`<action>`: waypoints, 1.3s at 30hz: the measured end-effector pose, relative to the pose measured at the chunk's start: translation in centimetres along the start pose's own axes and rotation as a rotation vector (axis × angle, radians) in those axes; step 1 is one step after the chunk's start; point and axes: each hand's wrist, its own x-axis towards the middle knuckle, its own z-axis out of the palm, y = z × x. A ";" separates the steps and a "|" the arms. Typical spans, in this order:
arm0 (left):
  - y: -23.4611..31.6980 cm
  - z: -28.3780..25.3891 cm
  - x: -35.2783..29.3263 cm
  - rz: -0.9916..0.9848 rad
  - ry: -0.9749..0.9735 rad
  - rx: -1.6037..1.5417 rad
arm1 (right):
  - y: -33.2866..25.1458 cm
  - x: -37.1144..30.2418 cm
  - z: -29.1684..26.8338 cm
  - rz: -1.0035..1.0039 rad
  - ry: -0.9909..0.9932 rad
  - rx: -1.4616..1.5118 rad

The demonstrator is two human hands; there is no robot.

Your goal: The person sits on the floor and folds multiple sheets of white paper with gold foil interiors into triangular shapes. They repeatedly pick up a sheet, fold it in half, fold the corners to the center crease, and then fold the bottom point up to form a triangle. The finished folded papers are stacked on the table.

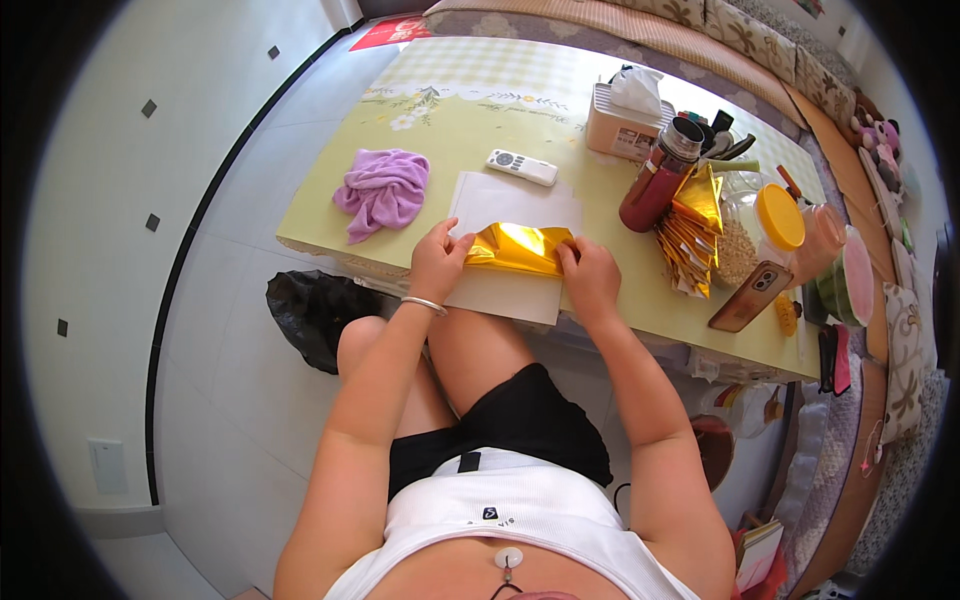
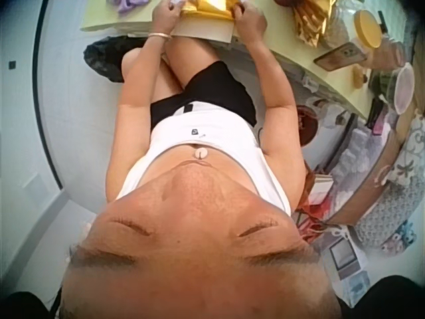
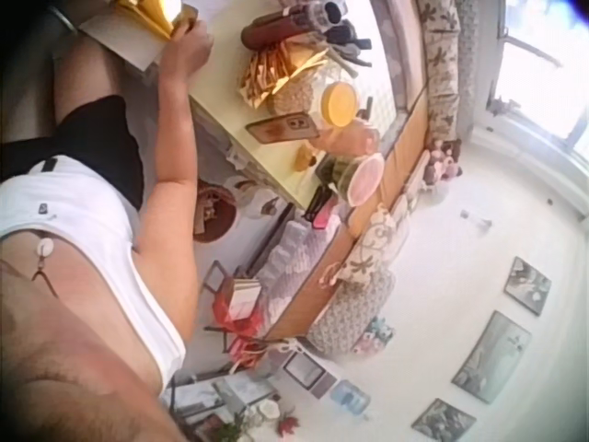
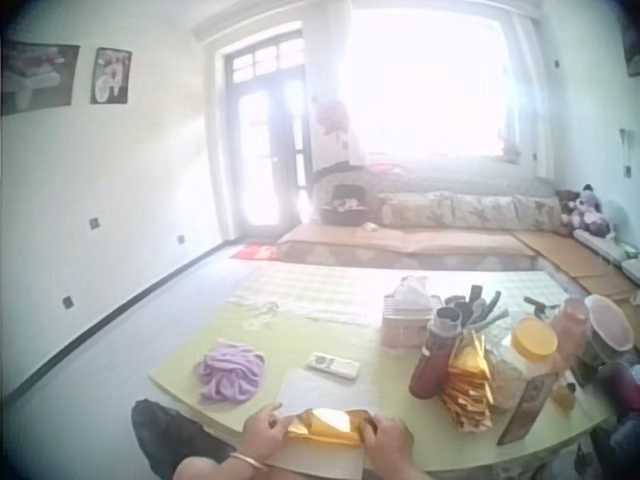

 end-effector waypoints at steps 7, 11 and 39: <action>-1.3 1.4 0.2 0.037 0.160 -0.057 | 0.6 0.5 1.3 0.014 0.040 -0.113; -1.5 1.6 0.3 0.146 0.163 0.123 | 0.8 0.7 1.6 0.030 0.059 -0.126; -0.8 1.4 -0.9 0.320 0.233 0.311 | 1.5 1.4 1.3 0.042 0.094 -0.210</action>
